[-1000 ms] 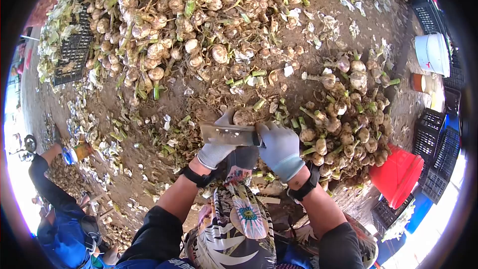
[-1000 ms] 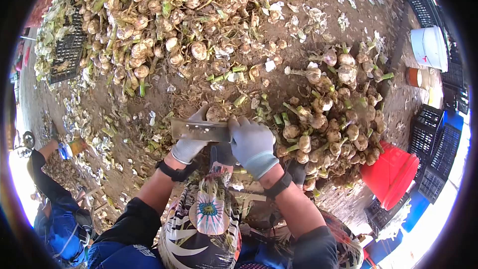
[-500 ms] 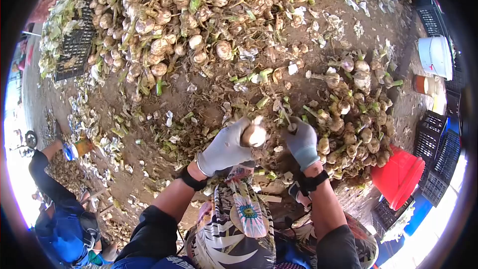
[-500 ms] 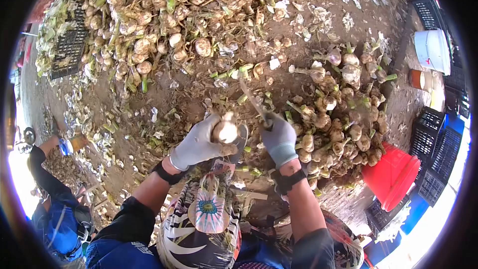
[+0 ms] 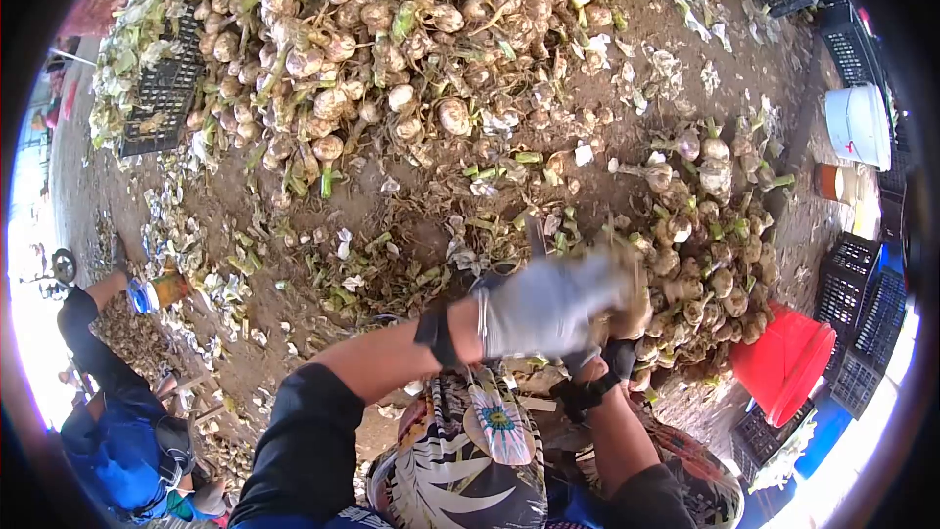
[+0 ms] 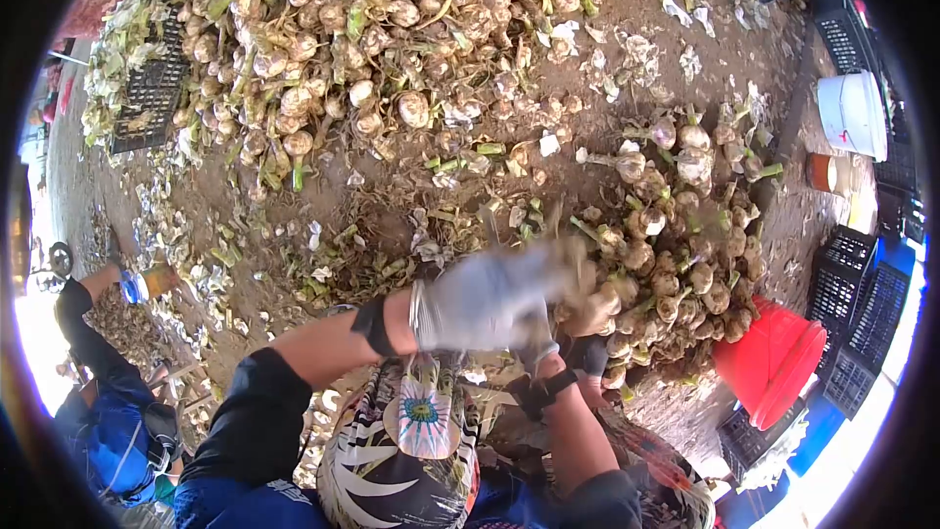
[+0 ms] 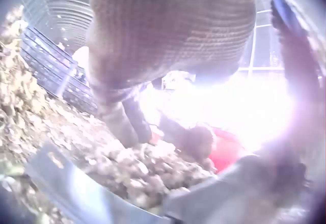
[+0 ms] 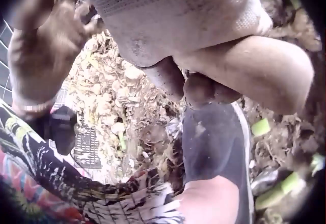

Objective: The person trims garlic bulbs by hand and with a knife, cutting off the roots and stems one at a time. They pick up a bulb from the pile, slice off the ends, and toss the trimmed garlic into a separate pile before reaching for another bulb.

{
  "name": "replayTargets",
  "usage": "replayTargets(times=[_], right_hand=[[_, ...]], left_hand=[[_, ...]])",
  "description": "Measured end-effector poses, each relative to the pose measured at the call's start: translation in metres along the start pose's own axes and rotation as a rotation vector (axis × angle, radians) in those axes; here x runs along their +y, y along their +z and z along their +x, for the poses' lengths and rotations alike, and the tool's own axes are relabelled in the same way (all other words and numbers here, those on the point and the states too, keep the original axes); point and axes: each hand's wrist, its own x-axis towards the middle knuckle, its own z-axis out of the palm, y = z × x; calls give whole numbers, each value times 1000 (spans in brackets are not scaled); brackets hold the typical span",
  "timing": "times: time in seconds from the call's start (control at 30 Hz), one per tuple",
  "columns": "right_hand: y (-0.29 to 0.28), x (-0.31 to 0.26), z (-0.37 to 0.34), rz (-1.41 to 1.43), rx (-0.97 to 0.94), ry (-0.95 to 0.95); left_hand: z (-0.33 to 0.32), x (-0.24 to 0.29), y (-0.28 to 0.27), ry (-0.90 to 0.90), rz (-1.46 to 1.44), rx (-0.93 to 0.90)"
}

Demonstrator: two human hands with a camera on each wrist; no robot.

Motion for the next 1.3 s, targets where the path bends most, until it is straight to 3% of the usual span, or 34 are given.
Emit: replayTargets(times=[0.07, 0.1, 0.13, 0.2, 0.27, 0.3, 0.4, 0.47, 0.6, 0.67, 0.73, 0.8, 0.87, 0.9, 0.93, 1.0, 1.03, 1.07, 1.13, 1.17, 1.2, 1.27, 1.3], right_hand=[[4, 1, -5, 228, -8, 2], [-11, -31, -18, 311, 65, 37], [-12, -23, -15, 313, 69, 40], [-13, -1, -3, 409, 88, 107], [-15, -11, 6, 477, 89, 100], [-17, -29, 4, 516, 52, 142], [-17, -50, 4, 602, 8, 142], [-16, -45, 10, 547, 63, -15], [-28, -48, 9, 515, 68, -27], [-33, -70, 3, 667, 61, 13], [-37, -82, 6, 880, 145, 30], [-39, -78, 18, 925, 125, -19], [-39, -79, 27, 1017, 21, -168], [-51, -85, 20, 882, -70, -113], [-48, -89, 20, 878, -71, -114], [-32, -100, 19, 1128, 14, -131], [-25, -102, 20, 1088, 74, -207], [-17, -104, 19, 1090, 71, -207], [-5, -106, 13, 1097, 104, -152], [-8, -104, 11, 1058, 70, -131], [-16, -103, 9, 1056, 71, -133], [-34, -99, 1, 542, -11, -155], [-35, -96, 0, 170, 143, -397]], left_hand=[[22, -35, -28, -127, 138, 287], [29, -59, -52, -454, 147, 258], [32, -79, -73, -785, 157, 223], [29, -108, -81, -941, 196, 334], [10, -169, -66, -675, 726, 195], [5, -176, -58, -569, 724, 210], [5, -171, -68, -612, 775, 222], [10, -169, -80, -808, 786, 102], [18, -181, -79, -748, 835, 183], [20, -157, -71, -632, 340, 268], [7, -121, -44, -331, 136, 279], [-5, -76, -30, -238, -44, 137], [-20, -60, -8, -238, -132, 129], [-26, -62, -3, -247, -208, 167], [-33, -64, 5, -248, -209, 171], [-42, -59, 11, -515, -286, 446], [-42, -49, 5, -543, -474, 391], [-42, -48, 6, -545, -471, 392], [-43, -46, 6, -599, -897, 497], [-50, -58, 6, -716, -926, 436], [-51, -60, 3, -713, -927, 437], [-51, -61, 1, -687, -1019, 451], [-51, -61, 3, -642, -955, 468]])
